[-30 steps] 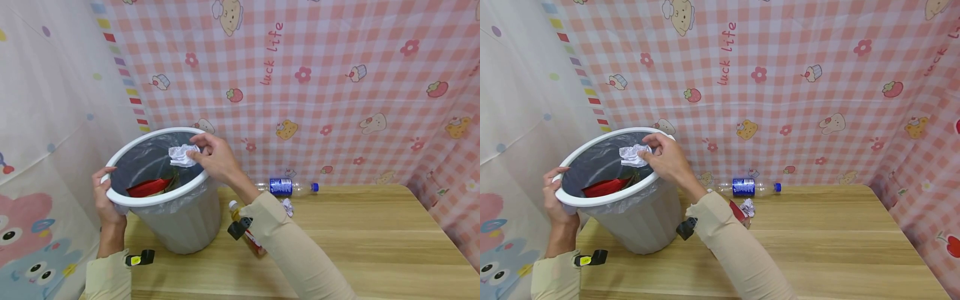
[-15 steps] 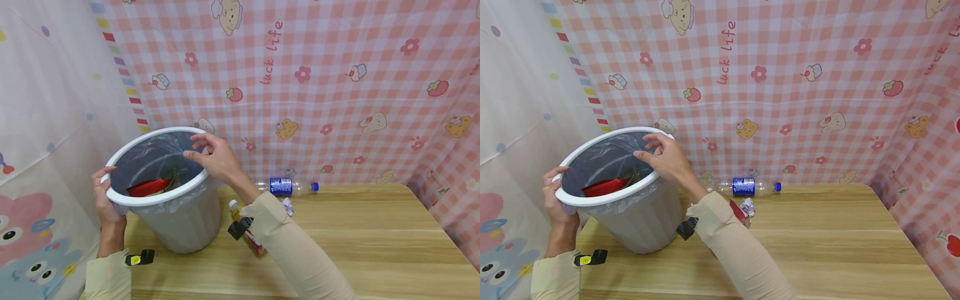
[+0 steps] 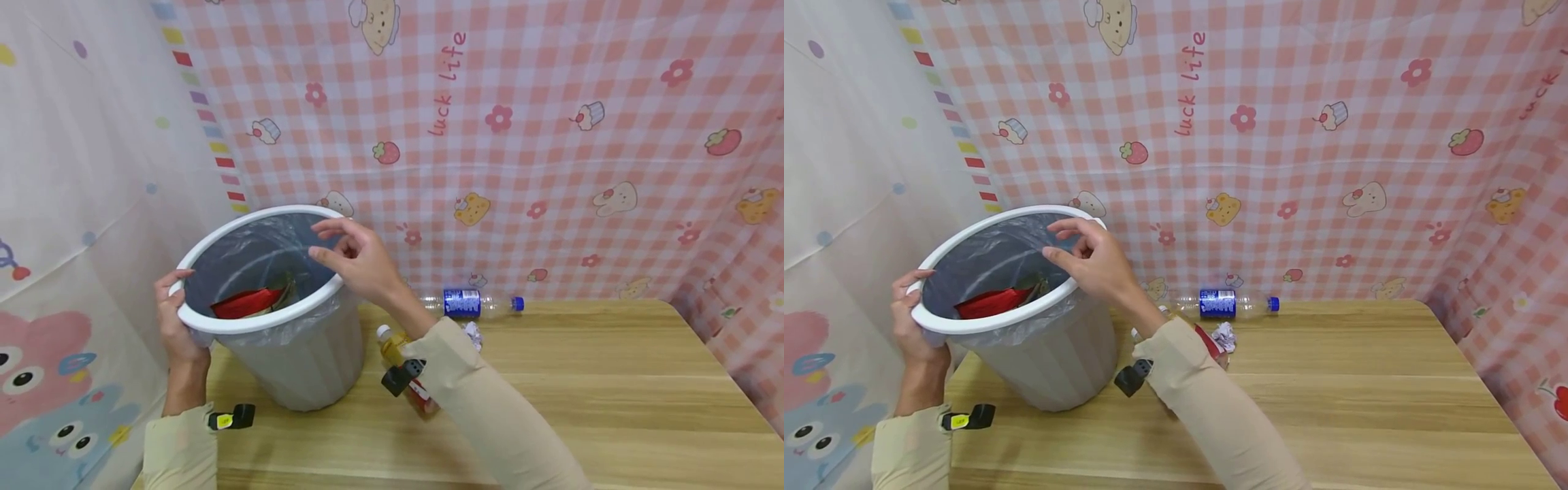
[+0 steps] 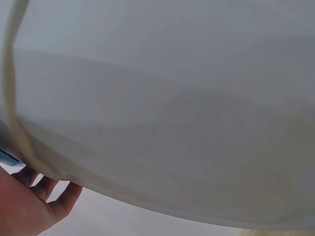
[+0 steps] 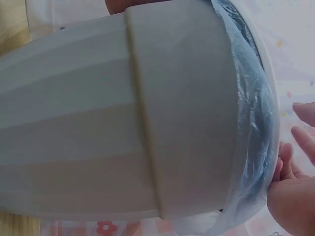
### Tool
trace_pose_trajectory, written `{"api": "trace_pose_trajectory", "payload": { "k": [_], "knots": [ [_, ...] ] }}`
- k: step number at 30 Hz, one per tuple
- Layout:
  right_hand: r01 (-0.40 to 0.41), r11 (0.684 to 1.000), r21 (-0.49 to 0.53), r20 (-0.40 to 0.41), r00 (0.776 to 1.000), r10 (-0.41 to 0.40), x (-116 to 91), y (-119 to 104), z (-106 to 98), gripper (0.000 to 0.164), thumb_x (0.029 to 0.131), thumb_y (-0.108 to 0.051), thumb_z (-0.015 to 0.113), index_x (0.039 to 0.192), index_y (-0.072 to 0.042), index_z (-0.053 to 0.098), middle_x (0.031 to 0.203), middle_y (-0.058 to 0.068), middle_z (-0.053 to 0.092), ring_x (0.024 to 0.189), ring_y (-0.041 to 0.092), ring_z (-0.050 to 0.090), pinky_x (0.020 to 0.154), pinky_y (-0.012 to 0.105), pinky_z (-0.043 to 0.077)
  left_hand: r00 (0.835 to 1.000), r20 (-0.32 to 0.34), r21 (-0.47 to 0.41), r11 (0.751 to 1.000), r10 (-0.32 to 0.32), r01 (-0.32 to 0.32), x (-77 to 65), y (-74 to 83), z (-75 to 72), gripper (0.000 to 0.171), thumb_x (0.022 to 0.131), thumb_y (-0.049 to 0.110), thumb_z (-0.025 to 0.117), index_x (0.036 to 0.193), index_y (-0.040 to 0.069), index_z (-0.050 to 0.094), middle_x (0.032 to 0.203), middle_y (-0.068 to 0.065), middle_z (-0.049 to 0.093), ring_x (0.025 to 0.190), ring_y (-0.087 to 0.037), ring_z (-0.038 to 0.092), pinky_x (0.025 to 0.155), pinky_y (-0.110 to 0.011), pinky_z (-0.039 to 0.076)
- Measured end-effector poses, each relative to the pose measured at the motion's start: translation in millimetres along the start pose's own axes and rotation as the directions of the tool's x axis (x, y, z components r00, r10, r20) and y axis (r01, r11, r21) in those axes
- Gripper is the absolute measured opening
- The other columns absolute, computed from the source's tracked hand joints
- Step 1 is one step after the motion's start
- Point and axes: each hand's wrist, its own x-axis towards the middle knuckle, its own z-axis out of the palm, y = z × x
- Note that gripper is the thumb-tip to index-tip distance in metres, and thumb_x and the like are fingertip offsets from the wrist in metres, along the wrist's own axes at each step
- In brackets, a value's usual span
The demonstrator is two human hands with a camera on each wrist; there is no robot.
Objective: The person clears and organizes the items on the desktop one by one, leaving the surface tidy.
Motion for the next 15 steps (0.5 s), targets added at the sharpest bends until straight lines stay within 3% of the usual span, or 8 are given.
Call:
{"api": "trace_pose_trajectory", "payload": {
  "k": [9,15],
  "knots": [
    [0.048,0.993,0.108,-0.063,0.997,-0.041,-12.3,-1.5,-10.3,0.032,0.091,-0.006,0.067,0.123,-0.003,0.062,0.115,0.011,0.060,0.065,0.011,0.046,0.058,0.023,0.037,1.000,0.004,-0.016,1.000,0.003,-0.003,0.0,-0.1,-0.6,0.030,0.094,0.011,0.033,0.111,0.004,0.057,0.115,-0.013,0.055,0.100,-0.020,0.055,0.083,-0.023,0.044],
    [0.024,0.988,0.151,-0.078,0.997,-0.012,-22.7,-1.4,-20.7,0.034,0.091,-0.005,0.066,0.124,-0.001,0.061,0.112,0.013,0.061,0.069,0.011,0.049,0.059,0.022,0.040,1.000,0.003,-0.031,1.000,0.005,-0.005,0.2,-0.4,-0.6,0.030,0.094,0.010,0.033,0.111,0.003,0.058,0.114,-0.014,0.056,0.100,-0.021,0.056,0.083,-0.023,0.045]
  ]
}}
